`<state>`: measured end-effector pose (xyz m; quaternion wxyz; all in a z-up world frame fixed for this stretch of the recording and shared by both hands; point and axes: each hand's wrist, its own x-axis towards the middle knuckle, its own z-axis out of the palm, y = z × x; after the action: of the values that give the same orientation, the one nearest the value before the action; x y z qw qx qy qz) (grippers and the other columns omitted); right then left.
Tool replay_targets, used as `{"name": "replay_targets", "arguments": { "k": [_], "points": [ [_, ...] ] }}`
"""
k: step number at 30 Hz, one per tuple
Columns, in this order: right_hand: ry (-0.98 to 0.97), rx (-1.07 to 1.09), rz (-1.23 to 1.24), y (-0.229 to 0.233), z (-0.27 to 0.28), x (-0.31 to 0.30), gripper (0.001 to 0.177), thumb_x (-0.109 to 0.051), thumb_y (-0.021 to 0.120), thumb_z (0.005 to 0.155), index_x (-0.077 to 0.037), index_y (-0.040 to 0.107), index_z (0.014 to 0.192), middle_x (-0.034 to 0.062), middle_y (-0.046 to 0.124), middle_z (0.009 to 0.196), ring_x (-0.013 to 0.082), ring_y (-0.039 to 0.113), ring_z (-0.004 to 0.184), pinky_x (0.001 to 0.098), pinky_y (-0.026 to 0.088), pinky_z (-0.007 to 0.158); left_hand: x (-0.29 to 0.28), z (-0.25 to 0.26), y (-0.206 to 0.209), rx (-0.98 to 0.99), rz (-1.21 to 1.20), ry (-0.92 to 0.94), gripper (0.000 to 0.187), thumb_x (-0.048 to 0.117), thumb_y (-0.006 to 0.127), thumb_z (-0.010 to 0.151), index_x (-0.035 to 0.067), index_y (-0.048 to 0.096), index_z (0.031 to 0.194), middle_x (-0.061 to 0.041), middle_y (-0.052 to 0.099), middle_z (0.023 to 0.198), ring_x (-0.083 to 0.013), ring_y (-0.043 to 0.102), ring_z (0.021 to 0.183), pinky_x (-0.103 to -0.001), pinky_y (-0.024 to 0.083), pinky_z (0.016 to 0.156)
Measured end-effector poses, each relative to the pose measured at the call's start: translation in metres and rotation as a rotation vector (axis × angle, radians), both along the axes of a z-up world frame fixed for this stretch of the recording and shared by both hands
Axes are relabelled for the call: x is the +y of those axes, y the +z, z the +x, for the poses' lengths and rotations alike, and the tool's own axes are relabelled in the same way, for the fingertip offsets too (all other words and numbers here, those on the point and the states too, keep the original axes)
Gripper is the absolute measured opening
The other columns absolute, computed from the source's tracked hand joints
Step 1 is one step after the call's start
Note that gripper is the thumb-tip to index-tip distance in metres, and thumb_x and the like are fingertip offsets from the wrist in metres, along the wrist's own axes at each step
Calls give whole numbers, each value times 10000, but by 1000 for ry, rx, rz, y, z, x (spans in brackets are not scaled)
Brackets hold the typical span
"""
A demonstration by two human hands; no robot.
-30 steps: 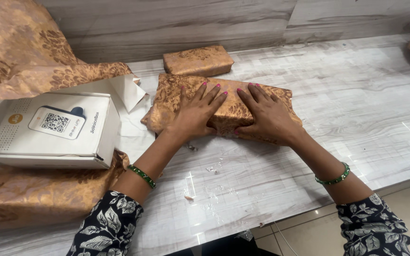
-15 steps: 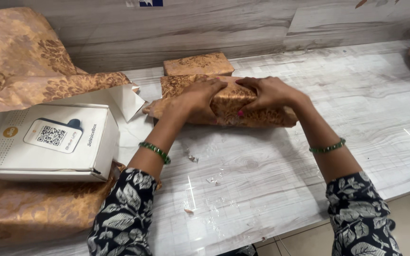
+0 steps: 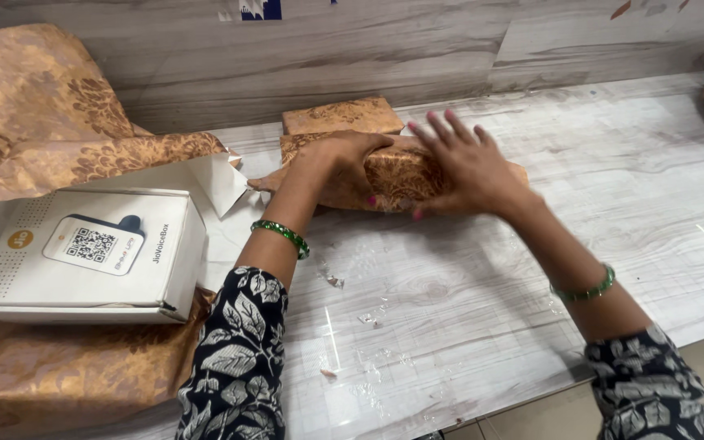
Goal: The person wraps a small white box with white tissue paper and then with brown patterned wrapping paper. They fold the paper around the box, crease edges, and secure the folds with clear tape. The wrapped package is placed on the counter next to another wrapped item.
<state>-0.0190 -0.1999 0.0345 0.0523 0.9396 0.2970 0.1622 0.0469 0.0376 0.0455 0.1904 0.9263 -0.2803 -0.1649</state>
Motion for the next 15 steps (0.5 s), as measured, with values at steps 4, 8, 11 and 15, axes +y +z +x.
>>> {"name": "replay_targets", "arguments": {
  "k": [4,8,11,15],
  "points": [
    [-7,-213,-85,-35,-10,-2,1218,-588,892,610,-256,266,1600,163,332,1608,397,400,1430,625,373,1138,-5,5,11,44,98,59,1180,263,957,567,268,340,1573,-44,486,1545,-270,483,1403,-445,402,1188],
    [16,-214,-54,-36,6,-13,1165,-442,925,612,-302,301,1585,168,440,1549,402,548,1304,552,534,1032,-6,6,17,37,78,47,1204,326,958,562,248,331,1587,-84,497,1541,-288,488,1404,-445,410,1186],
    [97,-134,39,-18,13,-21,1118,-438,926,648,-294,306,1567,171,475,1528,412,601,1217,511,594,924,-3,-4,14,-83,44,2,1280,433,950,561,193,245,1603,-97,496,1541,-291,483,1407,-439,396,1197],
    [-57,201,48,7,15,-33,1120,-548,852,573,-379,314,1541,45,431,1571,320,639,1161,442,631,854,-2,-24,-2,-574,234,-155,1373,511,977,540,152,193,1608,-153,321,1621,-346,269,1448,-605,144,1166]
  ]
}}
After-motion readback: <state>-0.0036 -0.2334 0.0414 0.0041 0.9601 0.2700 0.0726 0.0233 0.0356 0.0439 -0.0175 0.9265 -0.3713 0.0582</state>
